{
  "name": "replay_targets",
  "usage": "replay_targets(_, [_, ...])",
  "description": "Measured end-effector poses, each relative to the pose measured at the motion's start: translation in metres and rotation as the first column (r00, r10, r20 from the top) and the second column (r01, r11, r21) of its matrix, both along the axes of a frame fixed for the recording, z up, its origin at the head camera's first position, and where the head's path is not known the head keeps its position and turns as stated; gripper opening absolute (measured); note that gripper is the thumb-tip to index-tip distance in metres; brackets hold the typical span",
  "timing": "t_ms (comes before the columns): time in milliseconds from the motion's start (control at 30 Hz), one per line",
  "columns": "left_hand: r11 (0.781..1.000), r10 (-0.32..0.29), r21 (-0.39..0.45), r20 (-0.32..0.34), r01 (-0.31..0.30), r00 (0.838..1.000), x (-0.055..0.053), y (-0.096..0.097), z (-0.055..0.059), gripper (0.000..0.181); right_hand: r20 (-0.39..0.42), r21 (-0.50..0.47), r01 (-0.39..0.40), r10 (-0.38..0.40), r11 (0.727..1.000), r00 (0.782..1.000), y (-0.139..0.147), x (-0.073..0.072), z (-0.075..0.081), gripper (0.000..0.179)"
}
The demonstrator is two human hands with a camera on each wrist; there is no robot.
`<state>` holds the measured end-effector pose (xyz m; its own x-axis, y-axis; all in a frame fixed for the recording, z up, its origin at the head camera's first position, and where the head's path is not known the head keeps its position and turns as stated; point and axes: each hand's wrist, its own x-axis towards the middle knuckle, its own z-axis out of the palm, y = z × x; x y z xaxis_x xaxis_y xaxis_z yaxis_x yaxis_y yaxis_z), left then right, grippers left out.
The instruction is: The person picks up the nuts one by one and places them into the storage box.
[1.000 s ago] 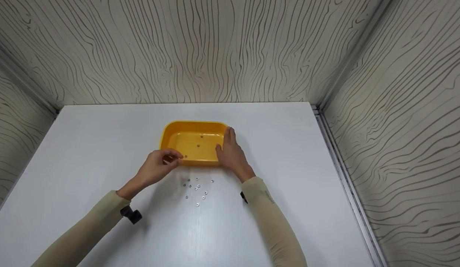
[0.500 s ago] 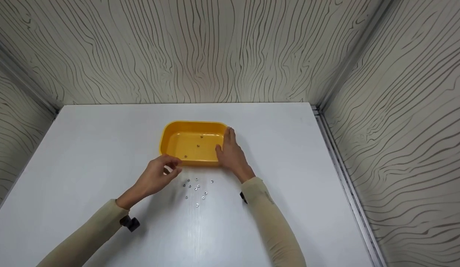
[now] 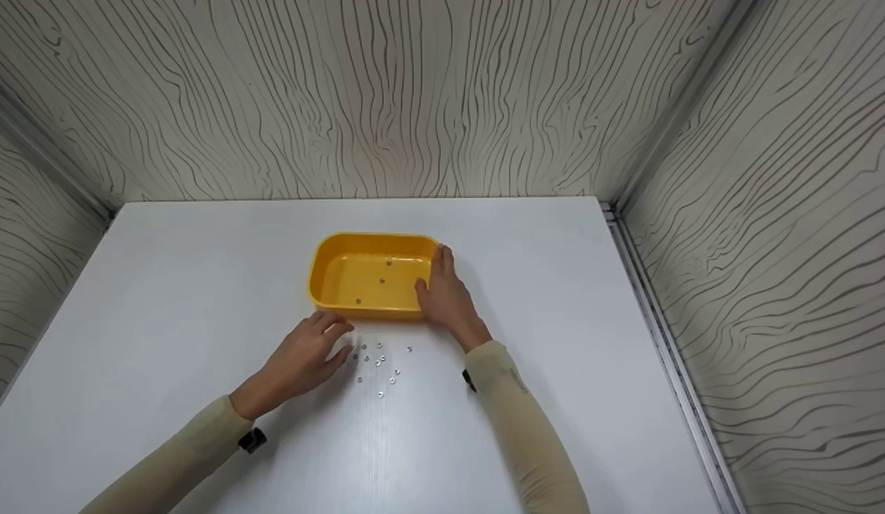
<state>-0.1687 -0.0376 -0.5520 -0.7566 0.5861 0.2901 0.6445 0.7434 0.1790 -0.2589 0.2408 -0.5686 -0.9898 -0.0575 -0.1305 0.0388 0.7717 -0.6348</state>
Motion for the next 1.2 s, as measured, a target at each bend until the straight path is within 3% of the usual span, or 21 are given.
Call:
replay_targets(133, [0.998, -0.042, -0.046, -0.044, 0.04, 0.998, 0.004, 0.0, -0.009, 0.026, 0.003, -0.007, 0.005, -0.005, 1.0, 1.0, 0.0, 0.0, 0.0, 0.084])
replay_targets(333, [0.979, -0.069, -0.193, 0.029, 0.074, 0.997, 0.012, 0.002, -0.017, 0.033, 0.009, -0.01, 0.006, -0.006, 1.0, 1.0, 0.0, 0.002, 0.0, 0.085])
replay_targets(467, [0.961, -0.089, -0.261, 0.032, 0.094, 0.996, 0.016, 0.003, -0.019, 0.035, 0.006, -0.016, 0.009, -0.009, 1.0, 1.0, -0.001, 0.002, 0.0, 0.085])
replay_targets(800, [0.889, -0.179, -0.443, -0.102, 0.116, 0.979, 0.017, 0.002, -0.021, 0.033, -0.007, -0.004, -0.006, 0.006, 1.0, 1.0, 0.0, 0.002, 0.0, 0.084])
replay_targets(1000, [0.886, -0.225, -0.448, -0.19, 0.12, 0.956, 0.015, 0.002, -0.025, 0.027, -0.022, -0.002, -0.015, 0.015, 1.0, 1.0, -0.002, 0.001, 0.001, 0.084])
replay_targets(1200, [0.869, -0.27, -0.479, -0.243, 0.126, 0.932, 0.011, 0.001, -0.028, 0.026, -0.007, -0.001, 0.004, -0.004, 1.0, 1.0, -0.002, 0.002, 0.001, 0.085])
